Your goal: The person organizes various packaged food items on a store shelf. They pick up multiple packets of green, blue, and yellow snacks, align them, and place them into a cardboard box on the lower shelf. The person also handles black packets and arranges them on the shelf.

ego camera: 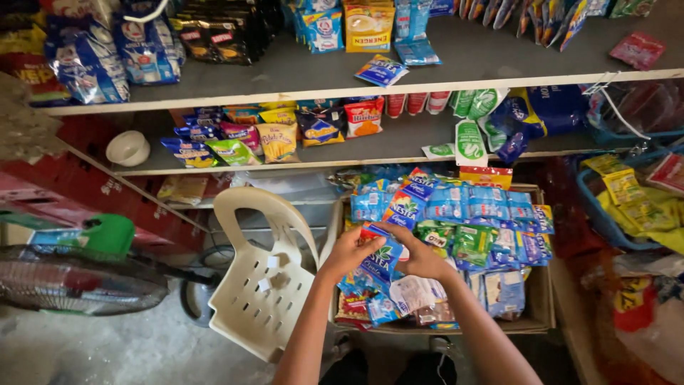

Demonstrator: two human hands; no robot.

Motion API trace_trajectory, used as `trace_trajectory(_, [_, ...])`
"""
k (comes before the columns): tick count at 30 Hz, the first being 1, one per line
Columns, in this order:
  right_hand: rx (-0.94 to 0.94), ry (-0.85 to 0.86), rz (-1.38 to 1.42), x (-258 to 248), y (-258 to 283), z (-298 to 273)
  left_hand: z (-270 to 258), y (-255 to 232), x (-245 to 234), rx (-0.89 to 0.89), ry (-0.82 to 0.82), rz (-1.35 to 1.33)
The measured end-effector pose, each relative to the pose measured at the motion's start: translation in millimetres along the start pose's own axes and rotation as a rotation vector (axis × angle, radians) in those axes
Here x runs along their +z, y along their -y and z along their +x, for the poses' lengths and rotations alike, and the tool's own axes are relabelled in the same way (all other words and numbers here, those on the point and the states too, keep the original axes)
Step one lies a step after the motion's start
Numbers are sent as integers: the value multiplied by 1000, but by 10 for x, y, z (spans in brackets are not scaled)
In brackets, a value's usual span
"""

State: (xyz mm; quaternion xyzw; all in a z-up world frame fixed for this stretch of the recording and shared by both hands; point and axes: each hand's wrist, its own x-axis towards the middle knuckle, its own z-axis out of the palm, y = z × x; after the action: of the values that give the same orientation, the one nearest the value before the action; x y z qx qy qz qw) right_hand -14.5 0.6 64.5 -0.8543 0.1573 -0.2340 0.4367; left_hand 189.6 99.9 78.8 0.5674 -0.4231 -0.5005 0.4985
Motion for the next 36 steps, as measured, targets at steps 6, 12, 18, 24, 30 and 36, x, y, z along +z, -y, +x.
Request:
trace_trajectory(6, [482, 123, 738, 74, 230, 226, 21, -250, -255, 34, 139, -39])
trace_trajectory(12, [217, -143, 279, 288, -169, 378, 169, -19, -385, 73, 224, 117])
trace_trajectory(18, [405, -168, 50, 68, -289, 382, 52, -501, -334, 185, 497, 83])
trace_trajectory(24, [635, -393, 280, -147, 93, 532, 407, -118, -354, 101, 136, -73])
trace_trajectory(30, [655, -583, 1196, -167, 533, 774, 625, -663, 118, 184, -252, -370])
trace_trajectory(36, [315, -389, 927, -359, 940, 850, 782, -979, 267, 704, -556, 442])
